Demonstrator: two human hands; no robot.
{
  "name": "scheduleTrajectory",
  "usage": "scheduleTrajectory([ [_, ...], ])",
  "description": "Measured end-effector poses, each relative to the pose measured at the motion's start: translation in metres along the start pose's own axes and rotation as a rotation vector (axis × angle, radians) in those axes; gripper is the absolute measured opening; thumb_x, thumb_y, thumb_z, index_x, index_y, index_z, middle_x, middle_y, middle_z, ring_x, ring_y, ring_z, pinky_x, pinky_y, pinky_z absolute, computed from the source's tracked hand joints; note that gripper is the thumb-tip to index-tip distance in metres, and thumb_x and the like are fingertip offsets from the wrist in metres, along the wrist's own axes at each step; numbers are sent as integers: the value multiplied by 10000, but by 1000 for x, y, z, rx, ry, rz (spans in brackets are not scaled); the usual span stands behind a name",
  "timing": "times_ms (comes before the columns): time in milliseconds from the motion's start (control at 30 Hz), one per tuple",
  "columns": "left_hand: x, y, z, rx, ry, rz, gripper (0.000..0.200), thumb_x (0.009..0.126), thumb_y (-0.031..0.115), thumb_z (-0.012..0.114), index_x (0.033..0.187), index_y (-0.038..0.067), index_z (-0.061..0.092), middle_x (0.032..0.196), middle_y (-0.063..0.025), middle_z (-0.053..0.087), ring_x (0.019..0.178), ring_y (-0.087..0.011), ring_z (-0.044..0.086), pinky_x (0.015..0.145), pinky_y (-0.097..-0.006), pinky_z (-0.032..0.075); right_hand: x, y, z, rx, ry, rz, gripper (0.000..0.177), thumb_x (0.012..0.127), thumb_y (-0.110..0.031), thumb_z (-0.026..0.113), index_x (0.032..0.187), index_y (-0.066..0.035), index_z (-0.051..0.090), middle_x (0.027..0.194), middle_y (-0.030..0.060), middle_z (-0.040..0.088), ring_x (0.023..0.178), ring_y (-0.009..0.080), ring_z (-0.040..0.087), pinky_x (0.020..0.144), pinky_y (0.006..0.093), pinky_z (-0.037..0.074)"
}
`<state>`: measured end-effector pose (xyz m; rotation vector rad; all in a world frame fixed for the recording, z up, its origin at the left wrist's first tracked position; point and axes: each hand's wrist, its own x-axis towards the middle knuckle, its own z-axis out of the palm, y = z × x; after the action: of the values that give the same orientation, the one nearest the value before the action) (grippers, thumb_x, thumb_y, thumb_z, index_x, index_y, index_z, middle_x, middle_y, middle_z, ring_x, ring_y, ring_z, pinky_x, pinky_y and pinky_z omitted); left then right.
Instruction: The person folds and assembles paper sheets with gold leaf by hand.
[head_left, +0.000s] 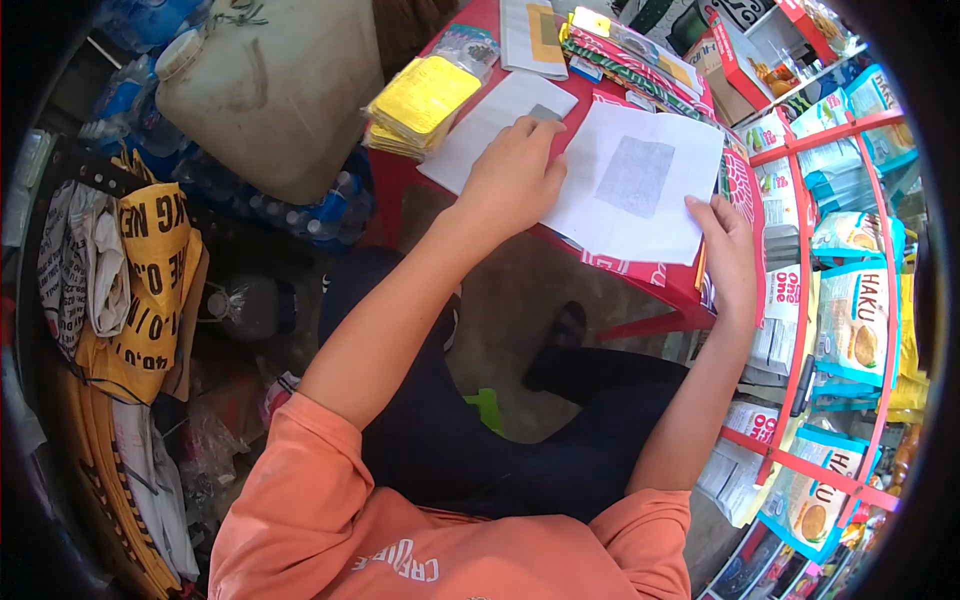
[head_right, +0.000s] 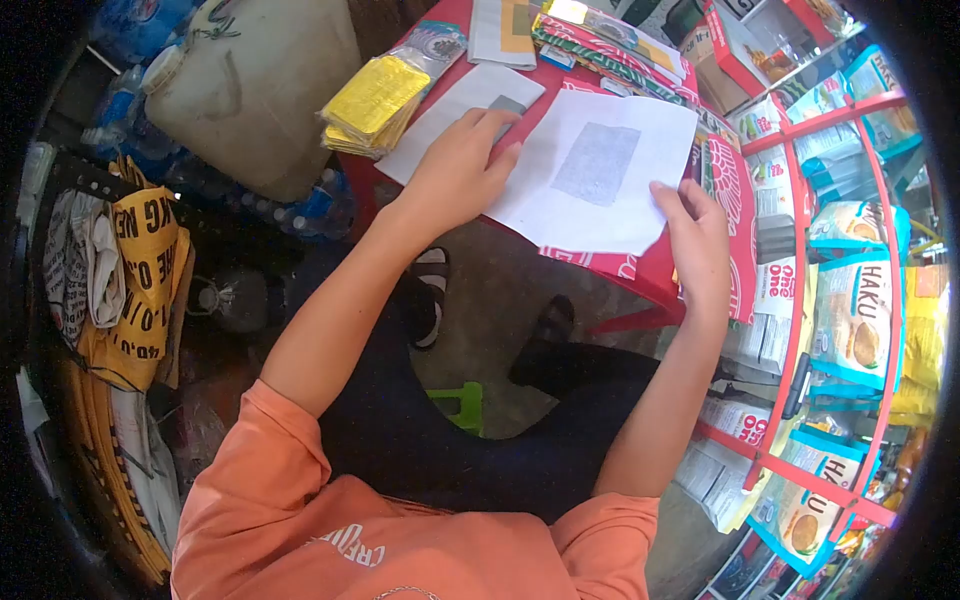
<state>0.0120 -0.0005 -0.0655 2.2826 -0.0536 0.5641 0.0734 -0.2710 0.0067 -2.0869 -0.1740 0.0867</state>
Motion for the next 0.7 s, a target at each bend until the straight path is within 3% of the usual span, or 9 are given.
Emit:
scheduleTrajectory([
  [167,-6,23,5,-27,-114,39,431,989,255,634,1334,3,577,1272,-236,619,1201,-412,576,1032,-466,453,-7,32,-23,-163,-38,15,301,971,-278,693,946,22,676,830,40,667,775,99,571,743,281,457],
  [300,-11,33,21,7,-165,116,444,1008,275,624,1354,3,564,1301,-238,614,1245,-401,557,1069,-461,434,-13,19,-30,-233,-18,110,379,988,-349,678,967,30,678,825,40,666,785,113,578,767,291,461],
  [500,-13,46,23,-1,-220,127,427,1012,264,617,1350,7,565,1304,-238,614,1262,-400,551,1083,-463,424,-20,7,-15,-110,110,-23,526,1032,-464,603,1151,43,679,971,91,695,937,160,623,921,303,465],
  [533,-13,46,23,1,-219,126,421,1014,260,613,1347,7,567,1300,-236,616,1261,-399,552,1081,-463,425,-17,13,-15,-28,30,-65,525,1058,-450,560,1196,45,665,1074,117,715,1033,182,645,975,308,453],
  [700,-10,41,18,28,-187,91,369,1026,232,589,1317,4,589,1265,-222,634,1232,-396,569,1050,-454,441,-20,7,5,30,-62,-160,476,1073,-414,530,1206,21,670,1136,142,730,1098,211,671,988,325,469],
])
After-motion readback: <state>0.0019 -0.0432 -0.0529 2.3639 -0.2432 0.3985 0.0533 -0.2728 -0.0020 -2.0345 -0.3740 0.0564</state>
